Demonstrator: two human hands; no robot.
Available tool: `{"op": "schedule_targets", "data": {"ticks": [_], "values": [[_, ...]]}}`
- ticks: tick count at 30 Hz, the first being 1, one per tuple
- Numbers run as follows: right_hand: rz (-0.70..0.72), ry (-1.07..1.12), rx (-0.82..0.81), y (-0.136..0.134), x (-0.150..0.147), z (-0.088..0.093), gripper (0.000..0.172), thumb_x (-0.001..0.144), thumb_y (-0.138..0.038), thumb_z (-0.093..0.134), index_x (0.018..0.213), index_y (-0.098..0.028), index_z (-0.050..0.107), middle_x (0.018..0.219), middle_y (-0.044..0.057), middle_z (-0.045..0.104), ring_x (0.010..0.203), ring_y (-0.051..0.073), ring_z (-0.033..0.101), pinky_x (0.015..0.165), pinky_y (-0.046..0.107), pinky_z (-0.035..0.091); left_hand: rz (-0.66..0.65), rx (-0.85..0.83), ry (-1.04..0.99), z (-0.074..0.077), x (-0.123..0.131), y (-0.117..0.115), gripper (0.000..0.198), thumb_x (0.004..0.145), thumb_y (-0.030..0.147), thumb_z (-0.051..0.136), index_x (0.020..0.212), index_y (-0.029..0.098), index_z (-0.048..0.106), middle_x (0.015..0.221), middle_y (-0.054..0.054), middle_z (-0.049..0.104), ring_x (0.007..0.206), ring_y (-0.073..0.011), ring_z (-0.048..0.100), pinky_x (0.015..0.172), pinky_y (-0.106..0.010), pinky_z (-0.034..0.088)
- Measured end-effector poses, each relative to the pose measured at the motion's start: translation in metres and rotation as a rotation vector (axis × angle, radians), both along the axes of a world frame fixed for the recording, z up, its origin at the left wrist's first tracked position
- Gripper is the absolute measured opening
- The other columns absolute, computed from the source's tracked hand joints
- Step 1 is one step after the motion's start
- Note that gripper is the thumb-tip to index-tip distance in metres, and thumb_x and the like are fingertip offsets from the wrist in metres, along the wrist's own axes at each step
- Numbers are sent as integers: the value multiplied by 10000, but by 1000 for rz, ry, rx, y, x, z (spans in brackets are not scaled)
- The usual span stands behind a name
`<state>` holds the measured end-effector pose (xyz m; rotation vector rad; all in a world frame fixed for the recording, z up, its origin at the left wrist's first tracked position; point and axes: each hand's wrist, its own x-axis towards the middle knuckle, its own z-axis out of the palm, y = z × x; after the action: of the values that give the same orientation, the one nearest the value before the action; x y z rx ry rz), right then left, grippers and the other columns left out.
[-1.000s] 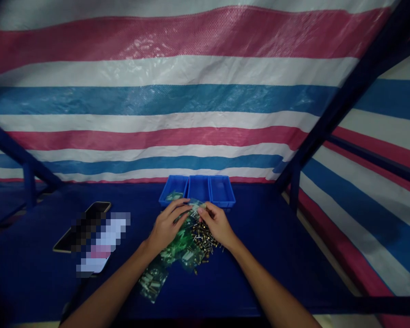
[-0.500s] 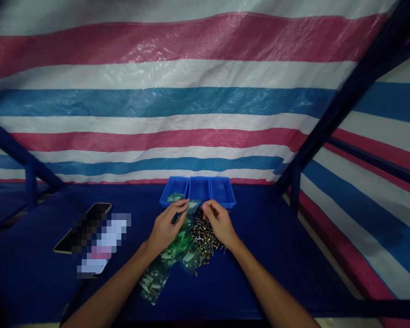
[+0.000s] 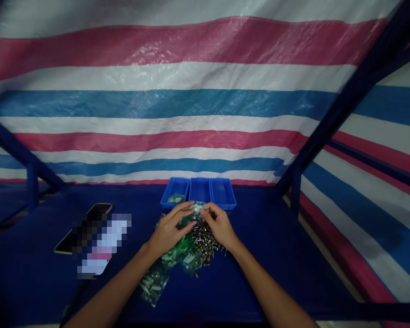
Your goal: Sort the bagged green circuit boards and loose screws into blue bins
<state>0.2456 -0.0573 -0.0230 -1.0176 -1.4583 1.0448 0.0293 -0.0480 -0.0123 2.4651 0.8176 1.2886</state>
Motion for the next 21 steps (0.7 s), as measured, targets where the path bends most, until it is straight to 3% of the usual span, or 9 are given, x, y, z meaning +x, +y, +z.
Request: {"op": "schedule_targets", "data": {"ticks": [9,13,17,21], "values": [[-11,-31,8,-1,2,-1,304,1018,-490,624,870,-225,603,694,-47,440,605,136,376,588,268,307,40,-130,-70,2,2,-5,488,995,41,441,1399,265,596,1474,-93,600,1302,-233,641,1031,-398,605],[-5,-40,12,0,2,-2,327,1016,-514,615,873,-219,619,704,-40,448,616,139,387,586,268,317,71,-113,-108,-1,4,-2,378,1041,118,499,1362,273,625,1401,-86,637,1304,-236,632,1104,-426,555],[-28,-41,0,1,2,-3,363,992,-546,638,847,-213,627,676,-41,442,605,139,382,570,269,310,67,-109,-121,-8,2,2,345,1059,182,540,1381,279,622,1386,-93,636,1165,-216,695,1009,-391,606],[-22,34,-34,2,1,-2,344,953,-545,698,1070,-226,647,726,-42,492,603,139,417,576,270,329,62,-96,-106,-14,-1,6,317,1069,222,545,1372,268,628,1378,-100,639,1095,-208,723,972,-388,627]]}}
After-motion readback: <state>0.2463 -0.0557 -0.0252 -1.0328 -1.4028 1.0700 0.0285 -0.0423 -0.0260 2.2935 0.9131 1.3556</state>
